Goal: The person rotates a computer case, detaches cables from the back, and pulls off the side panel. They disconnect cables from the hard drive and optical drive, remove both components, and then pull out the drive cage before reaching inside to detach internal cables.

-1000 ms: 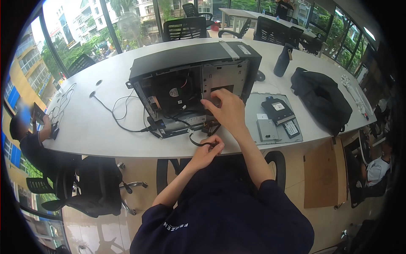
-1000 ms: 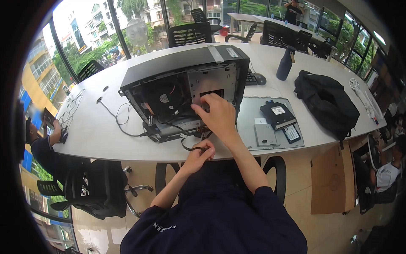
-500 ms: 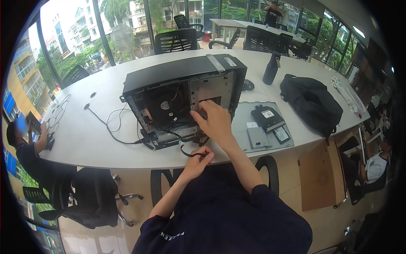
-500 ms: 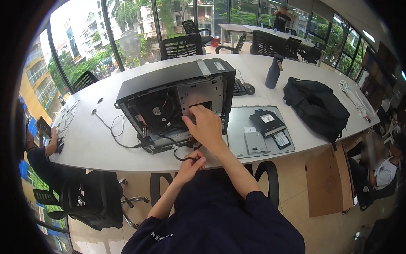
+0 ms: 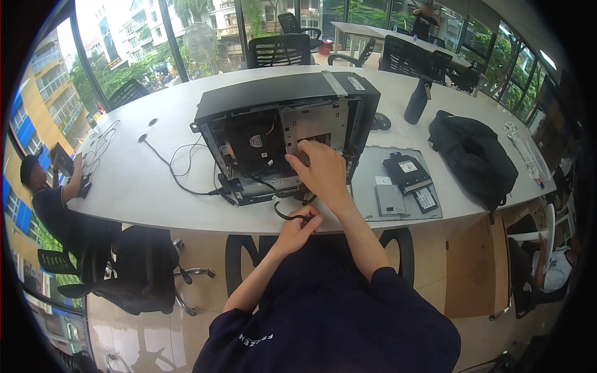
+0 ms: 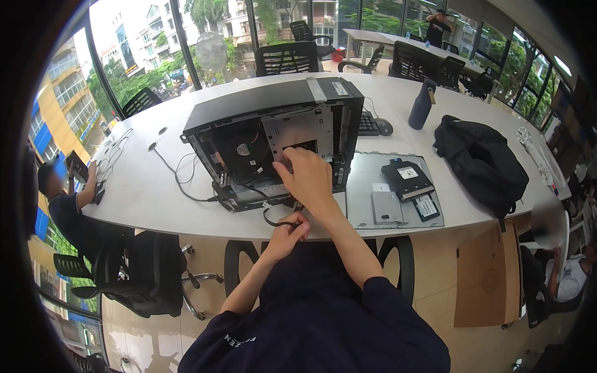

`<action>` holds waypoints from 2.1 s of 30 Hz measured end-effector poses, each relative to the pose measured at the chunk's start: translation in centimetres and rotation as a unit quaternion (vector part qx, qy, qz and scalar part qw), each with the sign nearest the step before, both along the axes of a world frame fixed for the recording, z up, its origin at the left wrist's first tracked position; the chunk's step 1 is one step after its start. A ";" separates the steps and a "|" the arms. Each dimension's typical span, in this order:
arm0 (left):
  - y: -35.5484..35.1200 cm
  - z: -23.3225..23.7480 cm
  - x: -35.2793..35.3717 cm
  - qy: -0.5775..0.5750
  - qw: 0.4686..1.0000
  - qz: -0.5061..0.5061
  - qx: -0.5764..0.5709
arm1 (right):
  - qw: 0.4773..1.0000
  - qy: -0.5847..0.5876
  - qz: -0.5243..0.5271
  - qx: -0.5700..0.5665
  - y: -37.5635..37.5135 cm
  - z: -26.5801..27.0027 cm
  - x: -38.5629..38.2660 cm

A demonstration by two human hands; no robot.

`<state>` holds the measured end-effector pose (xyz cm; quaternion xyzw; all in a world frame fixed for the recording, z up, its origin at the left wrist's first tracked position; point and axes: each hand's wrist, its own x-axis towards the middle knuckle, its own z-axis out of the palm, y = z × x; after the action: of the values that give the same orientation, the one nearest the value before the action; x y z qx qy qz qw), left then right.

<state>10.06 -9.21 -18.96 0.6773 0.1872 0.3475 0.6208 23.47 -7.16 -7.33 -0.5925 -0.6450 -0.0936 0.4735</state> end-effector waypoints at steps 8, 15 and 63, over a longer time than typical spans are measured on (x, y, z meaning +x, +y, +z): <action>0.2 0.1 0.2 -0.002 1.000 0.003 0.003 | 0.999 -0.006 -0.008 -0.032 -0.4 1.1 -0.1; 0.4 0.0 0.0 -0.012 0.999 -0.030 -0.001 | 0.992 -0.017 0.066 -0.102 -1.1 2.0 2.8; 0.0 -0.4 -0.1 -0.001 1.000 -0.022 -0.009 | 0.973 -0.013 0.167 -0.156 -9.2 0.5 2.9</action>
<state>9.92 -9.19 -19.37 0.6752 0.1749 0.3323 0.6349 26.40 -16.37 -6.83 -0.5414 -0.7477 0.0808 0.3758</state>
